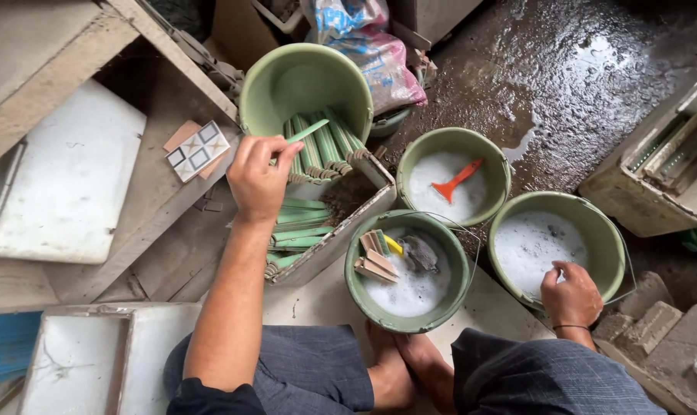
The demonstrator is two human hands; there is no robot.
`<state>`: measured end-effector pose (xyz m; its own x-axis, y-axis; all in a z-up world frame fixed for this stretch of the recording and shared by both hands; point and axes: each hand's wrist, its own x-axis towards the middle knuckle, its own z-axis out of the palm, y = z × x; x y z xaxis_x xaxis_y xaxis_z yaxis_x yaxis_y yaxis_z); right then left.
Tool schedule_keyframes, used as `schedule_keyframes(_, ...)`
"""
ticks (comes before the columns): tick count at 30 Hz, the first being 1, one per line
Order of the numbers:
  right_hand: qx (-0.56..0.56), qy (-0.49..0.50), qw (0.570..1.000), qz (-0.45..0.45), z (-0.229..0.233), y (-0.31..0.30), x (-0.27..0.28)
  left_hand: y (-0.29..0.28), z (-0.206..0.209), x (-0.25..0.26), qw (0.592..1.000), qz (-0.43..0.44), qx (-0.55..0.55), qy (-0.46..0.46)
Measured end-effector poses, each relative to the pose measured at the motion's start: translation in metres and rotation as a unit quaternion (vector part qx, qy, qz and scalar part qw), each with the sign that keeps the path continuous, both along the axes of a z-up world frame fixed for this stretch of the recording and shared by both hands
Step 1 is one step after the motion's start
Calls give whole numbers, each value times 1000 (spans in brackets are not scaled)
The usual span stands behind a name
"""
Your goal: The person sits on the floor and cleans small rectangular tiles by hand. They dip the tiles into soapy water, scrub them with a sponge, rinse them in a second bucket, and place them into a larger bucket.
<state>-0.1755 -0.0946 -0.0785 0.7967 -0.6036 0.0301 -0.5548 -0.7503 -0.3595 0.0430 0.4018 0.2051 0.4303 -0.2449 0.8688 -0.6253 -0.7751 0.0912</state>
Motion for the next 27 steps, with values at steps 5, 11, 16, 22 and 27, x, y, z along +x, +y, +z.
schedule_keyframes(5,18,16,1000,-6,4,2,2,12,-39,0,999,26,11,17)
schedule_keyframes(11,21,17,1000,-2,8,4,1,3,-79,-7,996,31,49,66)
schedule_keyframes(16,18,11,1000,-8,3,2,0,-5,-108,-5,989,-4,106,108)
schedule_keyframes(22,17,16,1000,-15,-3,-1,2,-9,-123,19,959,-12,87,269)
schedule_keyframes(27,9,7,1000,-1,4,2,2,-15,-106,39,905,84,139,394)
